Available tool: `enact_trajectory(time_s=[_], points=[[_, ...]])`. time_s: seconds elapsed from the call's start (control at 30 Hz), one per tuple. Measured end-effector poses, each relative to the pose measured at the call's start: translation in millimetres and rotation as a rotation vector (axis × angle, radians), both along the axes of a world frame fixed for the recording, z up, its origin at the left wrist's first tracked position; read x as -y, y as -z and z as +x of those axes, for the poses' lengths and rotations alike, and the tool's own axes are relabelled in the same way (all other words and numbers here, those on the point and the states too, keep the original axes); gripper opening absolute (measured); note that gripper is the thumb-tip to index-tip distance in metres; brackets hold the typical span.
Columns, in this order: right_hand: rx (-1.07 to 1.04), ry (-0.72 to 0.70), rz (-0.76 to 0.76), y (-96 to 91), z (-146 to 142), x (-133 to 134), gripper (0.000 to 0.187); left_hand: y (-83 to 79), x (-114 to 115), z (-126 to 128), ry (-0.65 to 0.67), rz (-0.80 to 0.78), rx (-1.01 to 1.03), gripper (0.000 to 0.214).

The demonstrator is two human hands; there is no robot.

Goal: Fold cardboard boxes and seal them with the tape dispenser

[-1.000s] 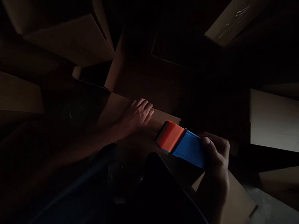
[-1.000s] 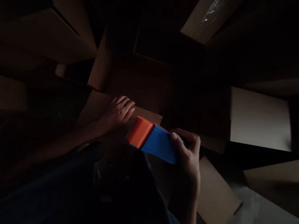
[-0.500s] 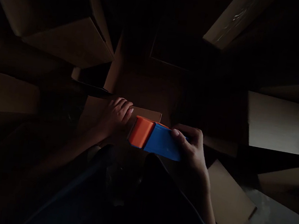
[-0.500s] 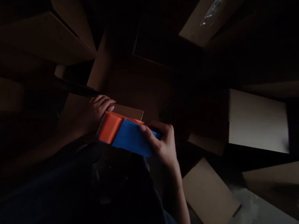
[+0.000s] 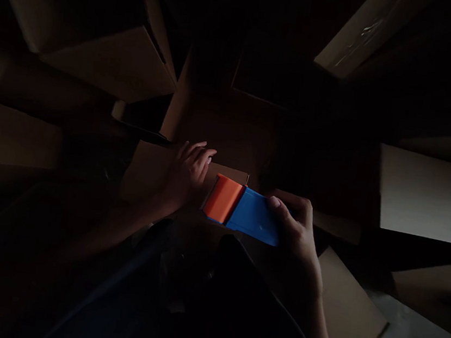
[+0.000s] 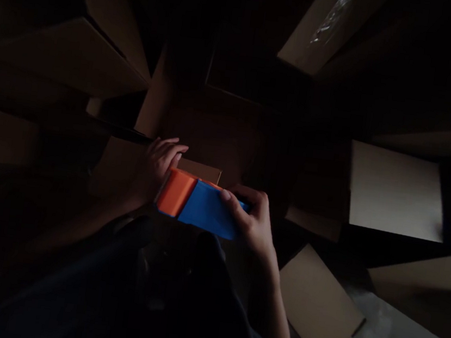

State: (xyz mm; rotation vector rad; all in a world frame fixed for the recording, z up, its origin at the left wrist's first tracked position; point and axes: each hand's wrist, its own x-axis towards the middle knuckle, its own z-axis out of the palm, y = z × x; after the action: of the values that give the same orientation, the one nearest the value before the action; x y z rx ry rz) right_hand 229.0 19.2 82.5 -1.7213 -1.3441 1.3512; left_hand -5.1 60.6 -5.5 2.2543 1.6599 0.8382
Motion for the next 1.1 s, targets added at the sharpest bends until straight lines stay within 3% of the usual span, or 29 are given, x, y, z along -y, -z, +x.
enact_trajectory(time_s=[0.13, 0.4, 0.63, 0.9, 1.1], points=[[-0.026, -0.002, 0.004, -2.2, -3, 0, 0.051, 1.1, -6, -3, -0.022, 0.045, 0.045, 0.03], [0.015, -0.014, -0.021, -6.5, -5, -1, 0.055, 18.6, -11, -3, -0.039, 0.078, 0.007, 0.032], [0.041, -0.071, -0.059, -14.0, -6, -5, 0.056, 14.4, -8, -6, -0.037, 0.008, -0.011, 0.031], [0.057, 0.03, -0.084, -8.5, -6, -3, 0.054, 13.2, -10, -7, -0.055, -0.037, 0.02, 0.029], [0.063, -0.03, -0.073, -12.6, -5, -1, 0.057, 17.4, -10, -8, -0.065, -0.029, 0.013, 0.03]])
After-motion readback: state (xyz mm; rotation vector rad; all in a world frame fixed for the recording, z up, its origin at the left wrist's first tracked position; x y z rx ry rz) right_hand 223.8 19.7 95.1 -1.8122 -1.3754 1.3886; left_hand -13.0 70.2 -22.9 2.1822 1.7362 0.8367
